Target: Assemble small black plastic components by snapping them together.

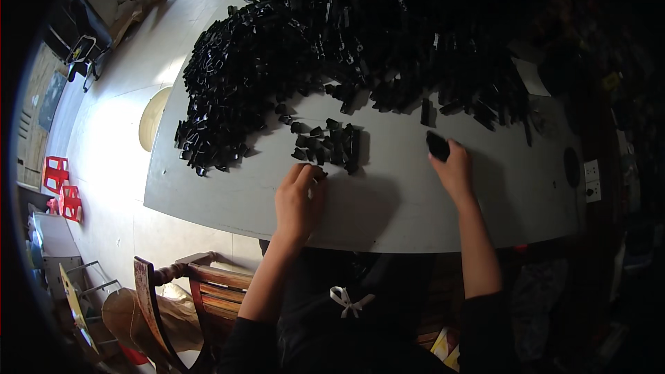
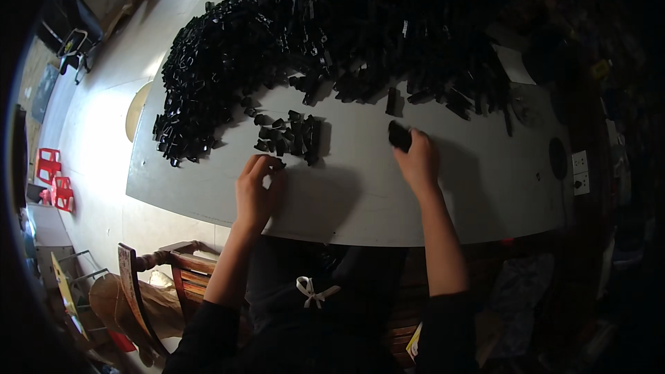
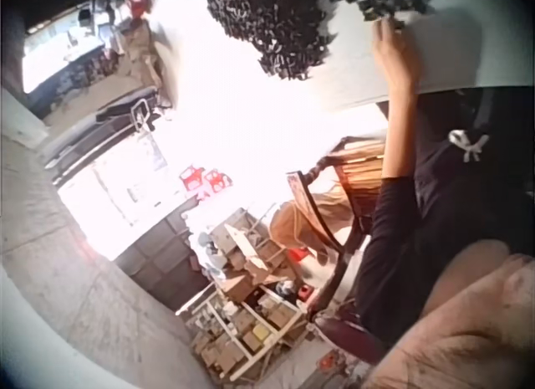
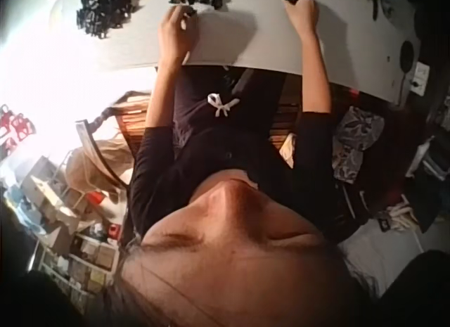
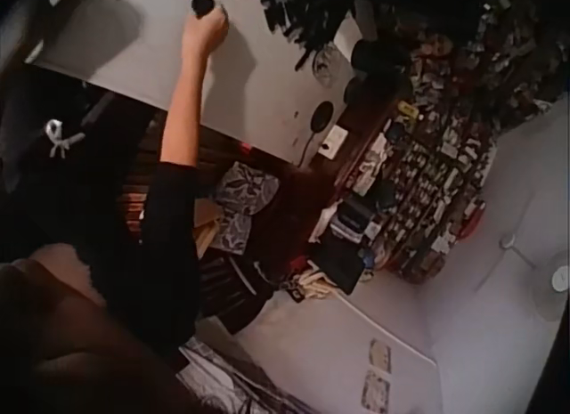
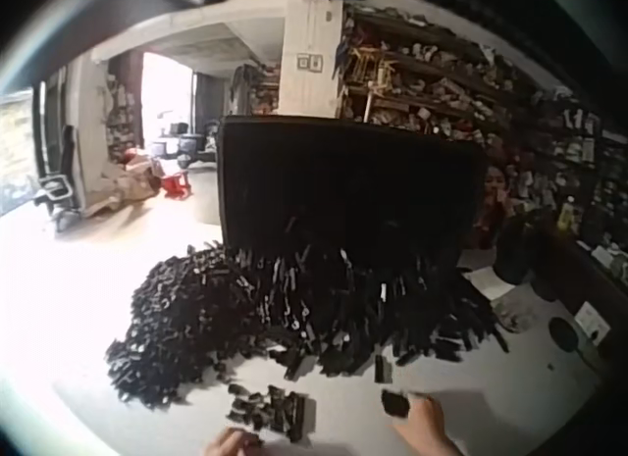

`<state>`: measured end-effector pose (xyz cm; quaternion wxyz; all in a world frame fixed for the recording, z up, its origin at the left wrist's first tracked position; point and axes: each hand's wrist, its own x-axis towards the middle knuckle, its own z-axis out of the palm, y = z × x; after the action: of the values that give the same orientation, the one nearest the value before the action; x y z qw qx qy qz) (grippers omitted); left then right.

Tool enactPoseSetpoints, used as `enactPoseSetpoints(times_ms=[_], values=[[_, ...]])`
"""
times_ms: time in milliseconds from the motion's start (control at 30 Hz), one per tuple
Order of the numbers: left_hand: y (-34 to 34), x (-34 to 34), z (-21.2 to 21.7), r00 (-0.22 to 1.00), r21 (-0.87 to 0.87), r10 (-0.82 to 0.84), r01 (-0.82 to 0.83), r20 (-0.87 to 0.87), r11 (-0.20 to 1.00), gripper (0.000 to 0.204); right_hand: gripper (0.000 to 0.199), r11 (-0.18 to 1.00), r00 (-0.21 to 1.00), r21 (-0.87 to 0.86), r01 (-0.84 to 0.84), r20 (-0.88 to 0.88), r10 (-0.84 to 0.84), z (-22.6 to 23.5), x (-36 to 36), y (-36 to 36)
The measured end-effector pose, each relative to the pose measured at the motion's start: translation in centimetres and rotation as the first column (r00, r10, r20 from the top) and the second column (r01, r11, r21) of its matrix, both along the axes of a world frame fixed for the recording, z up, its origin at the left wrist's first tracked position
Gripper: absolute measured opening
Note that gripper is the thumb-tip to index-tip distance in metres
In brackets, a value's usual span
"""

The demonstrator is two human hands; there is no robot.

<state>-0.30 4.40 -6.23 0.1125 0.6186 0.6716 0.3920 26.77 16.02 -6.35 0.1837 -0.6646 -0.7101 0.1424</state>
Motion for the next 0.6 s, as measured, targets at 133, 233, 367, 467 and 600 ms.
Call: enactPoseSetpoints(times_ms=[133,233,367,467,600], values=[[-3.2,-0.3,3.0,0.945,0.103,-0.184,0.161,0.272,0.982,0.016,0.032,0.860,0.809,0.194,-0.473,-0.292,0.511,4.6,-3.0,-7.4],[-4.5,0.6,5.3,0.907,0.075,-0.259,0.248,0.332,0.966,0.016,0.037,0.752,0.725,0.216,-0.623,-0.201,0.659,7.8,-5.1,-10.2],[-5.3,1.3,6.6,0.884,0.082,-0.323,0.314,0.338,0.946,0.016,0.040,0.698,0.699,0.251,-0.671,-0.100,0.708,8.3,-5.5,-11.1],[-5.7,1.3,6.9,0.878,0.078,-0.327,0.320,0.350,0.944,0.017,0.038,0.674,0.686,0.259,-0.692,-0.055,0.725,8.5,-5.4,-11.4],[-6.0,1.1,6.9,0.879,0.099,-0.378,0.365,0.290,0.926,0.018,0.037,0.662,0.677,0.246,-0.708,-0.027,0.735,8.5,-5.3,-11.7]])
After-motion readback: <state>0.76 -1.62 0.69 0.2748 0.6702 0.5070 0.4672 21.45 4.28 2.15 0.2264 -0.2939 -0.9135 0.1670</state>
